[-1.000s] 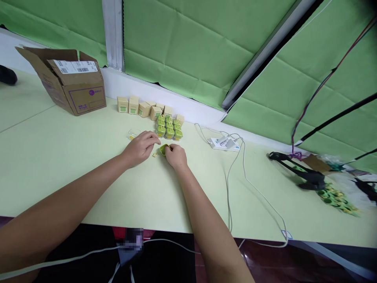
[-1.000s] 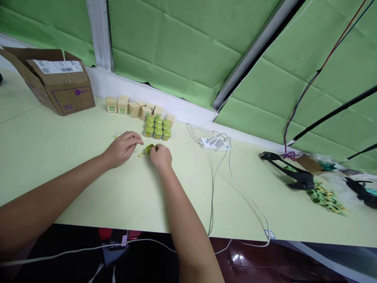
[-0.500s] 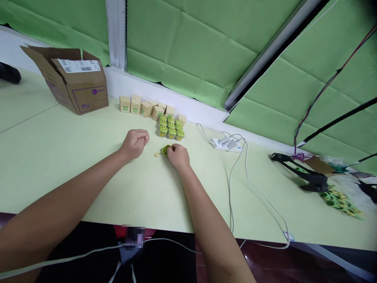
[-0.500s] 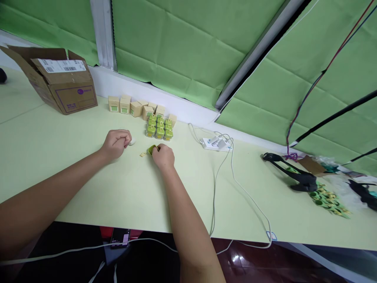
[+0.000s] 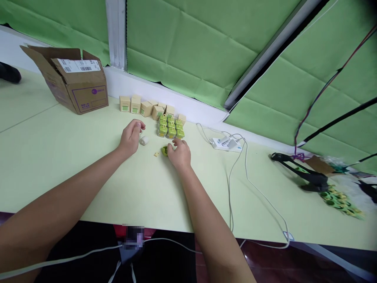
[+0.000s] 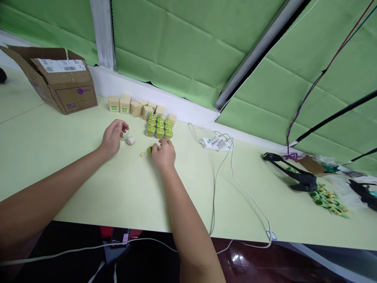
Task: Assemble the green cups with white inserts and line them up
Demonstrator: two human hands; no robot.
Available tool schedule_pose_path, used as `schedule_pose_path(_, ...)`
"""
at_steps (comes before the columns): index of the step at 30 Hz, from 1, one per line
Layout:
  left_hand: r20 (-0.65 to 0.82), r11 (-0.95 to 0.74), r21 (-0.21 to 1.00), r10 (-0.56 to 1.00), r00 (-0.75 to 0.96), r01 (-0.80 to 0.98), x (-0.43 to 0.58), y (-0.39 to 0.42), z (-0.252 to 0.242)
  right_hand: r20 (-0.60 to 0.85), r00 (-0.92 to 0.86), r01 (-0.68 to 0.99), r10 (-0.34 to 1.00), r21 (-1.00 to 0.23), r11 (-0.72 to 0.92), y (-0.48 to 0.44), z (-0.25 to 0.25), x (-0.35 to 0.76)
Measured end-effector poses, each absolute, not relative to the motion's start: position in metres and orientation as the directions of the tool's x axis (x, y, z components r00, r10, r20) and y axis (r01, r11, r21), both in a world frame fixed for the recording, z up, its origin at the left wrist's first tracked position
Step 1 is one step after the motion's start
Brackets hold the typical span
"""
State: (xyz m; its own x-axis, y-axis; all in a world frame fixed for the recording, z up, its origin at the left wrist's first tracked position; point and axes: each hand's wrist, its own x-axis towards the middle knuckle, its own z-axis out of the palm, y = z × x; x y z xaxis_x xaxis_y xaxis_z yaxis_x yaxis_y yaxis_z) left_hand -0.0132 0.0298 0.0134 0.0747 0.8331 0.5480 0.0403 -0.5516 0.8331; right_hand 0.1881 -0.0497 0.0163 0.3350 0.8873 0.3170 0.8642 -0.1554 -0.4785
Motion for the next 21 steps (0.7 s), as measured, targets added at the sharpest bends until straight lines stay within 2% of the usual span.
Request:
schedule_pose_path(3, 0.638, -0.659, 0.737, 0.752, 0.164, 0.153, -0.013, 0.022, 0.012, 0.442, 0.096, 0.927, 0.892, -0.366, 0.082, -0.056, 0.022, 0.180)
schedule_pose_path(6, 0.678, -0.727, 0.665, 0.683, 0.271, 0.172, -0.012, 0.015, 0.016, 0.372, -0.120, 0.959, 0.920, -0.195, 0.204, -0.062, 0.024, 0.169)
schedule_pose_path(8, 0.685, -0.748, 0.642, 0.658, 0.311, 0.168, -0.011, 0.011, 0.018, 0.311, -0.186, 0.965, 0.932, -0.121, 0.233, -0.065, 0.024, 0.164)
schedule_pose_path(13, 0.656, -0.742, 0.639, 0.663, 0.361, 0.202, -0.007, 0.007, 0.019, 0.218, -0.225, 0.966, 0.950, -0.074, 0.246, -0.064, 0.022, 0.163)
schedule_pose_path(17, 0.639, -0.743, 0.629, 0.662, 0.392, 0.229, -0.005, 0.006, 0.015, 0.224, -0.243, 0.966, 0.944, -0.030, 0.256, -0.059, 0.019, 0.164)
schedule_pose_path(21, 0.604, -0.728, 0.662, 0.659, 0.449, 0.177, -0.005, 0.007, 0.012, 0.243, -0.183, 0.975, 0.952, -0.080, 0.208, -0.056, 0.017, 0.163)
